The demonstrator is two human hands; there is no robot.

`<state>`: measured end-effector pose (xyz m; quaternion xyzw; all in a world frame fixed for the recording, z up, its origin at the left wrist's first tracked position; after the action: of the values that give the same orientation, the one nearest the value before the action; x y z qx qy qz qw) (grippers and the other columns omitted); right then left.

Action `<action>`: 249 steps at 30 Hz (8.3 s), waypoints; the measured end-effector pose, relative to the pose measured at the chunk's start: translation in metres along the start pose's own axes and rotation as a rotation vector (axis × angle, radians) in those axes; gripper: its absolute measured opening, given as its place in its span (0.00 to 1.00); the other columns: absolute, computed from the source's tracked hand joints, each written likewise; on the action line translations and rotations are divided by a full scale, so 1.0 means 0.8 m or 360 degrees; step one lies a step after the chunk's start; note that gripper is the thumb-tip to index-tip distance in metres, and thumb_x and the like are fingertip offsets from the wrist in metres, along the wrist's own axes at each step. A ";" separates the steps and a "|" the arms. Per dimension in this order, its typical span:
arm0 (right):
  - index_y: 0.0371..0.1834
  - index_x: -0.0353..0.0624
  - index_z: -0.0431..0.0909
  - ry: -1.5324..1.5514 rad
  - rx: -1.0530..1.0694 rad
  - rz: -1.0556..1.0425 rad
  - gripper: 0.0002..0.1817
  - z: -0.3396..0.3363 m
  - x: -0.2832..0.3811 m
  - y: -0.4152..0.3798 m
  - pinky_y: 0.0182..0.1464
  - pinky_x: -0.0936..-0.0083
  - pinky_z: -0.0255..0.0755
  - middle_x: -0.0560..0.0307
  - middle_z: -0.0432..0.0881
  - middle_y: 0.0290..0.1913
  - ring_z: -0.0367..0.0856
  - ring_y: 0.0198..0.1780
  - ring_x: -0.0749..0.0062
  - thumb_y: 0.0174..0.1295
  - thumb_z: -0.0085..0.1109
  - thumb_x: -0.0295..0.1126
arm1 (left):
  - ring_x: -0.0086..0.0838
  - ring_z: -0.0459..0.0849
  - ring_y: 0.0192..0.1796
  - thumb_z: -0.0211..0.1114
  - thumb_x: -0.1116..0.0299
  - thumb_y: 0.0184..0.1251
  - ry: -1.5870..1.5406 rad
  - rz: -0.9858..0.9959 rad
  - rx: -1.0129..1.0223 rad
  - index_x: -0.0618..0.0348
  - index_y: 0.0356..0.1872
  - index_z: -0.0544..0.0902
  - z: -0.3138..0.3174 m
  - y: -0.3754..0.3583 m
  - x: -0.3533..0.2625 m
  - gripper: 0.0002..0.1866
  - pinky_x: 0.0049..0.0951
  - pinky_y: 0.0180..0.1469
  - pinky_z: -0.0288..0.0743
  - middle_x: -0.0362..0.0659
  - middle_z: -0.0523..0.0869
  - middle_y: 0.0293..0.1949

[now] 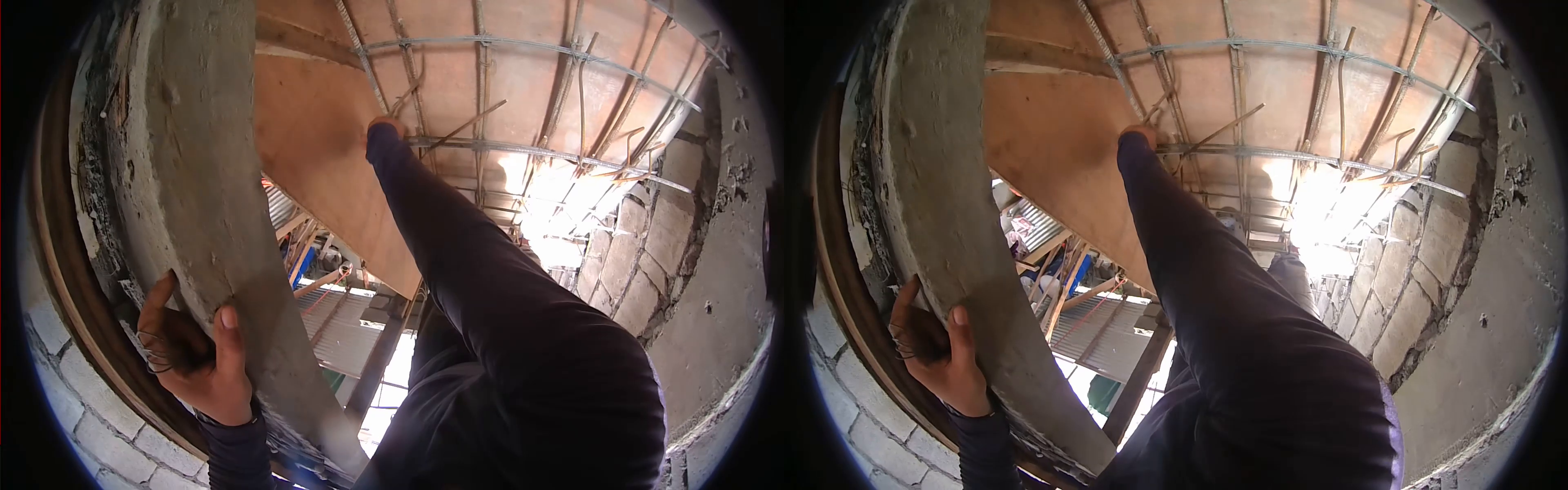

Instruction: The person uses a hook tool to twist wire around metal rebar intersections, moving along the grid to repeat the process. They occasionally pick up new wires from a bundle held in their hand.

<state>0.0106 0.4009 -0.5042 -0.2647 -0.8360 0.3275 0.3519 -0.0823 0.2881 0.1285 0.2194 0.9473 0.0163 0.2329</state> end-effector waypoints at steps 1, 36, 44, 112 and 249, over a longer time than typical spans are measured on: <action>0.33 0.55 0.88 0.0048 0.0089 0.0019 0.10 -0.001 -0.003 0.000 0.40 0.54 0.80 0.56 0.89 0.41 0.85 0.53 0.58 0.63 0.57 0.40 | 0.16 0.67 0.34 0.74 0.66 0.64 0.0023 0.0006 -0.0008 0.66 0.64 0.72 0.000 0.000 0.000 0.31 0.18 0.41 0.60 0.36 0.75 0.37; 0.51 0.33 0.73 0.2716 0.0413 0.0636 0.14 0.013 -0.113 0.063 0.26 0.63 0.81 0.44 0.84 0.31 0.82 0.25 0.58 0.78 0.42 0.34 | 0.38 0.73 0.66 0.75 0.72 0.59 0.0018 0.0709 0.0052 0.69 0.62 0.70 0.022 -0.002 -0.003 0.32 0.43 0.67 0.67 0.55 0.73 0.60; 0.33 0.37 0.78 0.1376 0.0582 0.0309 0.21 0.058 -0.115 0.097 0.21 0.69 0.72 0.52 0.80 0.26 0.75 0.20 0.66 0.77 0.36 0.34 | 0.37 0.74 0.65 0.75 0.72 0.59 0.0041 0.0604 0.0036 0.69 0.62 0.71 0.024 0.001 -0.001 0.31 0.42 0.67 0.67 0.55 0.74 0.60; 0.43 0.35 0.79 0.1418 0.0037 -0.0217 0.36 -0.096 -0.071 -0.042 0.25 0.69 0.72 0.55 0.82 0.32 0.71 0.23 0.72 0.75 0.41 0.63 | 0.31 0.82 0.56 0.74 0.74 0.62 0.0488 -0.0162 -0.0017 0.69 0.57 0.79 -0.047 -0.047 0.094 0.23 0.32 0.61 0.74 0.49 0.83 0.53; 0.50 0.31 0.75 0.1327 -0.0139 0.0153 0.36 -0.189 -0.040 -0.074 0.35 0.61 0.82 0.43 0.86 0.35 0.87 0.30 0.55 0.76 0.39 0.60 | 0.13 0.58 0.20 0.76 0.68 0.54 0.0103 0.0132 -0.0163 0.68 0.51 0.79 -0.026 -0.003 -0.034 0.25 0.21 0.25 0.52 0.29 0.61 0.17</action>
<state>0.1330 0.3957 -0.3924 -0.4279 -0.6219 0.1726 0.6327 -0.0713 0.2760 0.1586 0.2458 0.9423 0.0815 0.2121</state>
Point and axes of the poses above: each hand's wrist, its own y-axis towards the middle knuckle, its own z-axis out of the palm, x = y × z, the point moved 10 cm from there along y, towards the middle knuckle
